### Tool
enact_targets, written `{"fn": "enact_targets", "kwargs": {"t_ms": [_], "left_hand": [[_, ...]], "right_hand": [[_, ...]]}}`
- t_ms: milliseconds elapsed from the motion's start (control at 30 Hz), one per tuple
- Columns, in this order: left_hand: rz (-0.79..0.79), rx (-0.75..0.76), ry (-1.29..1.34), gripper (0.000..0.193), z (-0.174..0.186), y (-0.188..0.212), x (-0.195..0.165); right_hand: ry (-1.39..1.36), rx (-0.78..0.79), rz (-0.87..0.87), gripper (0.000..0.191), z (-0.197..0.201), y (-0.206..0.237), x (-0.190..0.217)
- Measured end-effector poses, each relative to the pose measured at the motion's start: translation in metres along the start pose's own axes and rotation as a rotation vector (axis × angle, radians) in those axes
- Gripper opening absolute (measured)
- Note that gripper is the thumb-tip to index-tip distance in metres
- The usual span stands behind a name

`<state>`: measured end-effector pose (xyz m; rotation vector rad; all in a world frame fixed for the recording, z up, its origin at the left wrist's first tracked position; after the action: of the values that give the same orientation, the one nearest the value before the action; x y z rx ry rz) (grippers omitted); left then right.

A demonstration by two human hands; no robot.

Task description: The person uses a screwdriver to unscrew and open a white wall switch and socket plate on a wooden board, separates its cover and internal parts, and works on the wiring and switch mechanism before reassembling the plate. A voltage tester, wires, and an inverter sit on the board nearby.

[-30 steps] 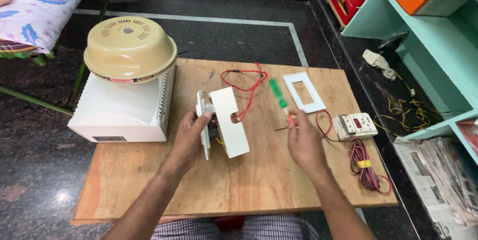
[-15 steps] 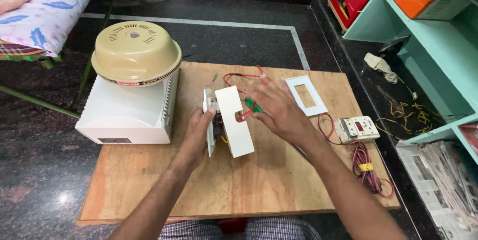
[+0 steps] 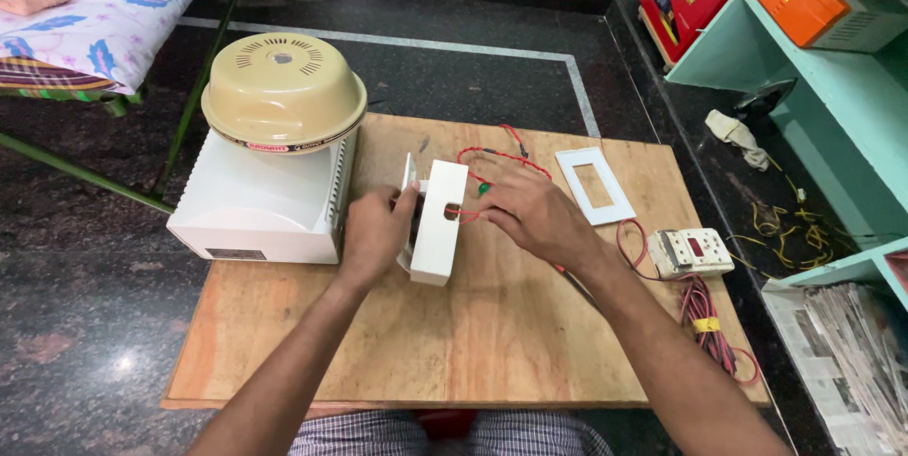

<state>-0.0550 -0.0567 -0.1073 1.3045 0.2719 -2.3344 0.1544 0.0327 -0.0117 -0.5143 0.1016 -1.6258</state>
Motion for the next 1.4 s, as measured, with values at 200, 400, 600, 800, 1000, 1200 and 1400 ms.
{"fn": "enact_targets", "kwargs": {"t_ms": [200, 400, 600, 800, 1000, 1200, 1400], "left_hand": [[-0.48, -0.411, -0.53, 0.046, 0.0, 0.039, -0.034], [-0.351, -0.221, -0.72, 0.063, -0.007, 0.077, -0.051], [-0.135, -0.11, -0.855, 0.062, -0.01, 0.069, -0.052], [-0.296, -0.258, -0.718, 0.049, -0.019, 0.068, -0.042], [-0.342, -0.388, -0.593, 0.048, -0.032, 0.073, -0.037], [-0.388, -0.403, -0.507, 0.05, -0.046, 0.075, -0.046], [-0.301, -0.388, -0.389, 0.05, -0.046, 0.075, -0.051]], "right_hand": [[-0.073, 0.1, -0.139, 0.013, -0.008, 0.003, -0.012], [-0.095, 0.074, -0.093, 0.012, -0.004, 0.01, -0.022], [-0.117, 0.021, -0.18, 0.01, -0.008, 0.009, -0.021], [-0.101, -0.07, -0.185, 0.009, -0.016, 0.0, -0.016], [-0.09, -0.107, -0.262, 0.007, -0.02, 0.001, -0.006], [-0.085, -0.144, -0.295, 0.005, -0.024, -0.003, 0.002], [-0.248, -0.082, -0.197, 0.027, -0.017, -0.001, 0.012]]}}
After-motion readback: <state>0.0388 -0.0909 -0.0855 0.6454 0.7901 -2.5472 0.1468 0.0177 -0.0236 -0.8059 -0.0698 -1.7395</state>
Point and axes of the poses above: each hand's wrist, its own y-axis away from the middle knuckle, its own z-axis out of the back of the hand, x = y × z, the point moved 1 cm from there along -y, towards the middle knuckle, and after that the axes turned 9 degrees about x, right-handed, at the moved point
